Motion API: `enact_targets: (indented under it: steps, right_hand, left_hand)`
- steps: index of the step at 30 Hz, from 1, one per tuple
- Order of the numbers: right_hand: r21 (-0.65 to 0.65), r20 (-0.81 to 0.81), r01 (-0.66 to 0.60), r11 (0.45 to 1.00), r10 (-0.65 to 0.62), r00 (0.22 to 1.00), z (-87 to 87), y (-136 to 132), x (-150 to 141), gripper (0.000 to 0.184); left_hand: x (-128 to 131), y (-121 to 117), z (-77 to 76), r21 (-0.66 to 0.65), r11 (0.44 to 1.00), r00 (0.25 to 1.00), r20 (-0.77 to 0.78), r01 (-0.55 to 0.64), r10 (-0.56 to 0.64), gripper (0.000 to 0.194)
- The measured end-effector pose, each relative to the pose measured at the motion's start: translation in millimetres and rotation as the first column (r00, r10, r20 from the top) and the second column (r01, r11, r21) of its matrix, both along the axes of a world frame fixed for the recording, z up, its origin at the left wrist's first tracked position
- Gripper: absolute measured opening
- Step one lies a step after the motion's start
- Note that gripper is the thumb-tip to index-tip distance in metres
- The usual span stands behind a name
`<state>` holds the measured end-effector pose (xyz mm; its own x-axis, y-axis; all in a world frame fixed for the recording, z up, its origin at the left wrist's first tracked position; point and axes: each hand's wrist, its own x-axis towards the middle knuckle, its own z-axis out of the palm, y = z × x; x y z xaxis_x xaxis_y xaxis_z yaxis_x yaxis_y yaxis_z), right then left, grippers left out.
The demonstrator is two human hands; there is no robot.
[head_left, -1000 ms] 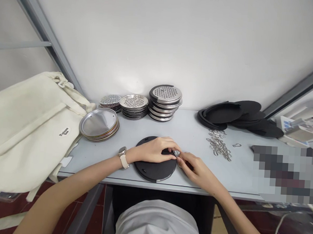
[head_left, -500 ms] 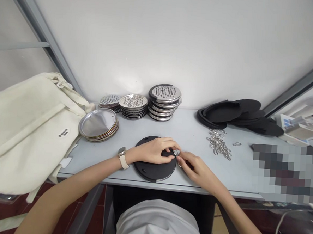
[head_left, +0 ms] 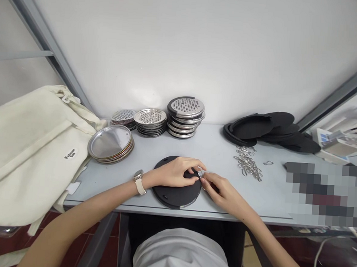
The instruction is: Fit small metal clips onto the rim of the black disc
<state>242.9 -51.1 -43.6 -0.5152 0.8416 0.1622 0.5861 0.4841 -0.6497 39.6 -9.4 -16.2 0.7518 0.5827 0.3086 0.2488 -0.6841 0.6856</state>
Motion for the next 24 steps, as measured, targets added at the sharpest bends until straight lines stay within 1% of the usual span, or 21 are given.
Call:
enact_targets:
  steps: [8,24]
  right_hand:
    - [-0.006,0.003,-0.005,1.0,0.005,1.0,-0.1,-0.1,0.5,0.027]
    - [-0.008,0.014,-0.006,1.0,0.007,1.0,-1.7,0.4,1.5,0.028]
  left_hand:
    - [-1.1,-0.1,0.1,-0.003,1.0,1.0,0.006,0.018,-0.017,0.033]
    - [-1.0,-0.7,-1.1,0.028,0.999,0.999,-0.021,-0.032,0.032,0.031]
